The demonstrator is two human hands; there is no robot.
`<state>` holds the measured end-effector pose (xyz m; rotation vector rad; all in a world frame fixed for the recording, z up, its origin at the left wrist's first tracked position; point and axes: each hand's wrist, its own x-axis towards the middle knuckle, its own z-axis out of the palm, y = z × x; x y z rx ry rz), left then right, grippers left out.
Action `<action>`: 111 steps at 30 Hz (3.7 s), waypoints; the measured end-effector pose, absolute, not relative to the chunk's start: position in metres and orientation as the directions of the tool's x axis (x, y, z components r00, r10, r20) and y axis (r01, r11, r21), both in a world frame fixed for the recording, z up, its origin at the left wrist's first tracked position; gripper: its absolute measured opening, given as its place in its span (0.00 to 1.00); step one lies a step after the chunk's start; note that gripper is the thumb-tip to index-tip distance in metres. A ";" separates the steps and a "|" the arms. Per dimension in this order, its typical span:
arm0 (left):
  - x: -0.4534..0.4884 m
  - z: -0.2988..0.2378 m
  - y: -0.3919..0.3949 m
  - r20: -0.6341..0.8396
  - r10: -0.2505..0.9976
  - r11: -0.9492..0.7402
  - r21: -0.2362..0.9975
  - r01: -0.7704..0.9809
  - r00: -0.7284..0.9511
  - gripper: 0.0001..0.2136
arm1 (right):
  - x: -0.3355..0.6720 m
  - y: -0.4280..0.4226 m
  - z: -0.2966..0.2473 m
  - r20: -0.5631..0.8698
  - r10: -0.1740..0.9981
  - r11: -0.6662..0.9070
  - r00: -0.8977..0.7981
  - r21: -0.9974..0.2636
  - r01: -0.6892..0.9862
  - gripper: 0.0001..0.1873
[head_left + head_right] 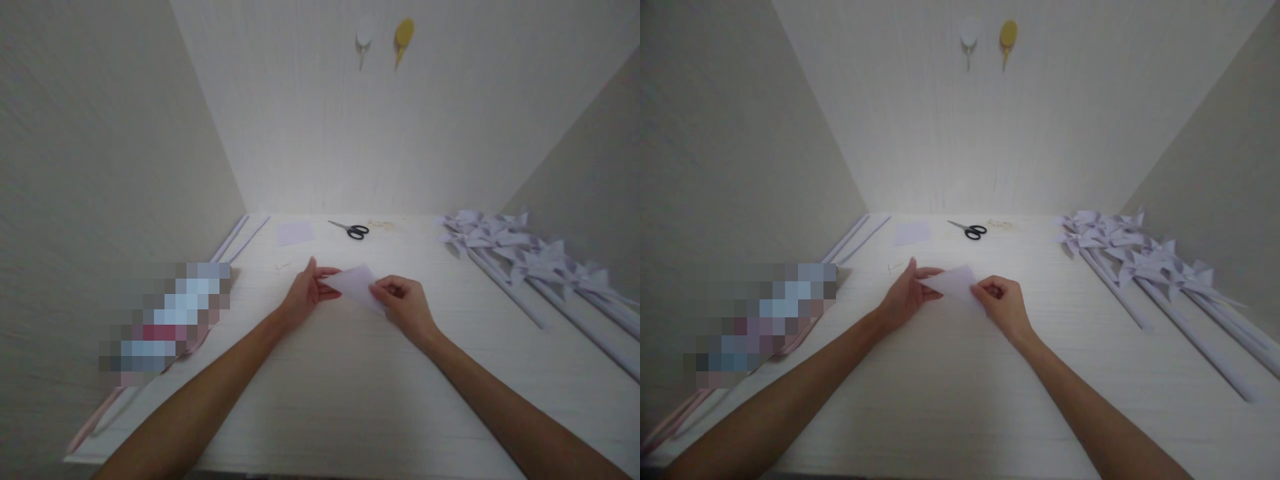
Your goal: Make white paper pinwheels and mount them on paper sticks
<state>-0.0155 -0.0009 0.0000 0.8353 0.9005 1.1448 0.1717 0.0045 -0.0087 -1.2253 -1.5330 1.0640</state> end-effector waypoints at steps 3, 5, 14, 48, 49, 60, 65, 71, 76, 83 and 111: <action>-0.012 0.003 0.000 -0.124 0.960 0.251 0.776 -0.579 0.250 0.28 | 0.168 0.002 -0.008 0.102 0.994 0.105 -0.034 -0.989 0.101 0.11; -0.006 0.001 -0.003 -0.076 0.957 0.236 0.763 -0.602 0.279 0.23 | 0.163 -0.001 -0.007 0.077 0.997 0.078 -0.027 -0.996 0.042 0.11; 0.013 -0.011 -0.015 -0.081 0.986 0.135 0.905 -0.402 0.149 0.19 | 0.147 -0.018 -0.006 -0.001 0.972 0.008 -0.237 -0.999 0.035 0.11; 0.024 0.000 -0.055 -0.106 0.934 -0.013 0.944 0.331 0.340 0.15 | 0.154 -0.023 0.007 -0.081 0.995 -0.096 -0.057 -0.921 -0.377 0.08; 0.025 0.000 -0.056 -0.113 0.934 -0.006 0.944 0.331 0.339 0.15 | 0.154 -0.023 0.007 -0.073 0.996 -0.090 -0.057 -0.922 -0.378 0.07; 0.025 0.000 -0.058 -0.131 0.927 0.014 0.948 0.318 0.350 0.14 | 0.154 -0.023 0.007 -0.074 0.996 -0.090 -0.058 -0.928 -0.362 0.07; 0.025 0.000 -0.058 -0.152 0.919 0.038 0.952 0.304 0.363 0.14 | 0.155 -0.023 0.006 -0.054 0.997 -0.072 -0.059 -0.928 -0.366 0.05; 0.026 -0.001 -0.059 -0.166 0.916 0.052 0.951 0.304 0.365 0.14 | 0.155 -0.023 0.007 -0.047 0.996 -0.070 -0.070 -0.921 -0.383 0.04; 0.026 0.000 -0.060 -0.161 0.919 0.053 0.955 0.292 0.359 0.14 | 0.154 -0.023 0.010 -0.046 0.996 -0.072 -0.075 -0.915 -0.396 0.03; 0.026 0.002 -0.059 -0.155 0.922 0.035 0.946 0.323 0.356 0.13 | 0.152 -0.022 0.009 -0.067 0.995 -0.096 -0.081 -0.892 -0.442 0.02; -0.004 0.009 -0.022 0.070 0.998 -0.070 0.996 0.061 -0.002 0.13 | 0.174 0.011 -0.011 0.038 0.990 0.077 0.139 -0.954 -0.288 0.08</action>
